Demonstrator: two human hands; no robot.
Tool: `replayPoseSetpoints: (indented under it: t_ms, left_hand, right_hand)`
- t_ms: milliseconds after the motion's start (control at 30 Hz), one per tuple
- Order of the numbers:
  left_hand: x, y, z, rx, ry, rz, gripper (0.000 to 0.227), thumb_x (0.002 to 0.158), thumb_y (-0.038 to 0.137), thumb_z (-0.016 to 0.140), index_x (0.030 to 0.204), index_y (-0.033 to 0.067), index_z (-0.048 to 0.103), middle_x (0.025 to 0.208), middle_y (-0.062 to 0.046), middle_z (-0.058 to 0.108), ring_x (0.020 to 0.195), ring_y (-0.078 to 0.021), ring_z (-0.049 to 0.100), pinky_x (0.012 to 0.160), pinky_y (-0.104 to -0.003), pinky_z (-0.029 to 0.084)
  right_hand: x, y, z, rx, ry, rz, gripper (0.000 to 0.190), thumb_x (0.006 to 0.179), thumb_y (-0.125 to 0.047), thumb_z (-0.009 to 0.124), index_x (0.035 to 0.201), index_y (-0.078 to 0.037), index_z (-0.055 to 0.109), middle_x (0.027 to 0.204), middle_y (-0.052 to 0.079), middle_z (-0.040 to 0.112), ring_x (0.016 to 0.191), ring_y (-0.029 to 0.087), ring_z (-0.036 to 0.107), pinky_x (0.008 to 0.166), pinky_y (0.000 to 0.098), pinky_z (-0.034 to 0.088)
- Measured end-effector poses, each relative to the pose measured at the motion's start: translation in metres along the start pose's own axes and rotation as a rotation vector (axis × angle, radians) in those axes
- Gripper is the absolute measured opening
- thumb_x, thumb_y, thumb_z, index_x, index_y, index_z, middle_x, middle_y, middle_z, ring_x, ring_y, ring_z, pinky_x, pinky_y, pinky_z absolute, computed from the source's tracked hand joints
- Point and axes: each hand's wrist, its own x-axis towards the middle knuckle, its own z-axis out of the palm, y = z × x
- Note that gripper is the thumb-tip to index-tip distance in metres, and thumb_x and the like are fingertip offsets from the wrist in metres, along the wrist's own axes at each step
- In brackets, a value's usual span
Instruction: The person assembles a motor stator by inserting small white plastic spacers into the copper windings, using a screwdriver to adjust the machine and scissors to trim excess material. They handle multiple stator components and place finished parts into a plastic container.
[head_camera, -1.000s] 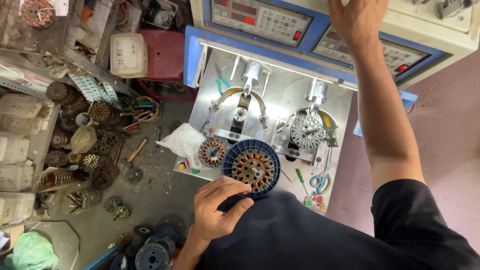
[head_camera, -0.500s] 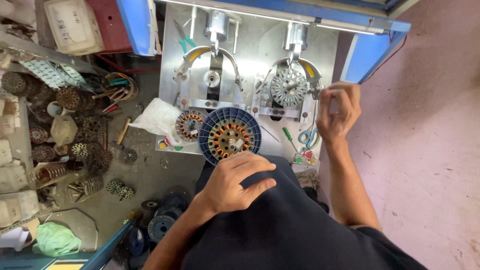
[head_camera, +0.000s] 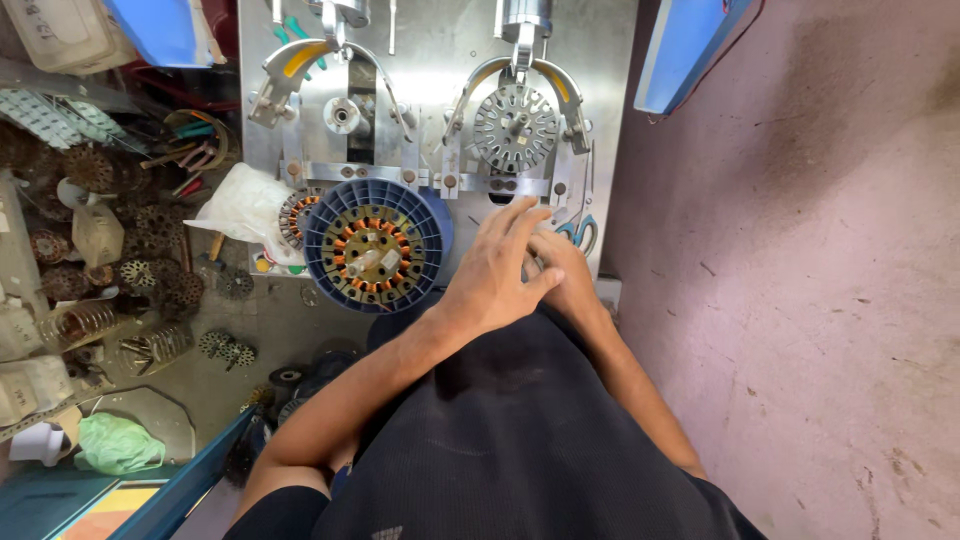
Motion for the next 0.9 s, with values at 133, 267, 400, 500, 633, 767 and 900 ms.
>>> replayPoseSetpoints:
  t_ms: [133, 267, 400, 500, 633, 767, 900]
  left_hand:
    - [0.023, -0.025, 0.04, 0.071, 0.152, -0.046, 0.073, 0.08, 0.024, 0.084, 0.14, -0.0004, 0.051, 0.153, -0.025, 0.044, 0.146, -0.0437, 0.038, 0.121, -0.05, 0.032]
    - [0.055, -0.061, 0.066, 0.169, 0.368, -0.112, 0.082, 0.078, 0.021, 0.085, 0.145, -0.003, 0.044, 0.158, -0.026, 0.037, 0.151, -0.0442, 0.029, 0.124, -0.052, 0.026]
    - [0.078, -0.091, 0.077, 0.248, 0.502, -0.128, 0.092, 0.076, 0.018, 0.087, 0.15, -0.0027, 0.037, 0.163, -0.024, 0.032, 0.155, -0.0429, 0.024, 0.126, -0.052, 0.024]
    - [0.091, -0.103, 0.078, 0.248, 0.496, -0.141, 0.097, 0.074, 0.023, 0.09, 0.15, -0.0046, 0.037, 0.161, -0.026, 0.029, 0.152, -0.0432, 0.024, 0.123, -0.053, 0.023]
    - [0.095, -0.113, 0.078, 0.27, 0.502, -0.107, 0.088, 0.078, 0.028, 0.09, 0.147, -0.0045, 0.045, 0.163, -0.025, 0.032, 0.153, -0.0405, 0.028, 0.124, -0.047, 0.03]
    - [0.092, -0.119, 0.074, 0.317, 0.489, -0.07, 0.087, 0.078, 0.033, 0.089, 0.145, -0.0051, 0.048, 0.161, -0.024, 0.034, 0.152, -0.04, 0.031, 0.123, -0.045, 0.033]
    - [0.091, -0.119, 0.077, 0.344, 0.489, -0.067, 0.086, 0.08, 0.034, 0.089, 0.146, -0.004, 0.048, 0.161, -0.024, 0.035, 0.152, -0.0397, 0.031, 0.123, -0.044, 0.034]
  right_hand:
    - [-0.007, 0.02, -0.011, -0.064, 0.08, 0.077, 0.032, 0.09, -0.025, 0.074, 0.073, -0.001, 0.062, 0.073, 0.018, 0.063, 0.068, 0.039, 0.06, 0.059, 0.0478, 0.045]
    - [-0.008, 0.036, -0.025, -0.19, -0.001, 0.162, 0.046, 0.094, -0.035, 0.07, 0.063, -0.002, 0.06, 0.06, 0.016, 0.056, 0.055, 0.037, 0.056, 0.054, 0.0487, 0.043]
    - [-0.009, 0.047, -0.033, -0.219, -0.146, 0.269, 0.054, 0.097, -0.042, 0.067, 0.062, -0.002, 0.064, 0.057, 0.016, 0.058, 0.054, 0.037, 0.058, 0.057, 0.0495, 0.046]
    - [-0.01, 0.055, -0.033, -0.239, -0.22, 0.217, 0.041, 0.099, -0.035, 0.063, 0.075, -0.003, 0.067, 0.071, 0.017, 0.065, 0.067, 0.037, 0.064, 0.066, 0.0487, 0.05]
    - [-0.016, 0.061, -0.027, -0.215, -0.283, 0.124, 0.018, 0.094, -0.021, 0.066, 0.094, -0.002, 0.067, 0.094, 0.017, 0.069, 0.088, 0.037, 0.066, 0.077, 0.0474, 0.051]
    - [-0.012, 0.061, -0.017, -0.111, -0.327, 0.098, 0.019, 0.087, -0.011, 0.07, 0.104, -0.004, 0.065, 0.098, 0.014, 0.068, 0.09, 0.034, 0.067, 0.079, 0.0444, 0.052]
    - [0.001, 0.063, 0.007, -0.129, -0.376, 0.086, 0.022, 0.084, -0.011, 0.073, 0.104, -0.005, 0.067, 0.099, 0.014, 0.068, 0.09, 0.033, 0.069, 0.078, 0.0441, 0.054]
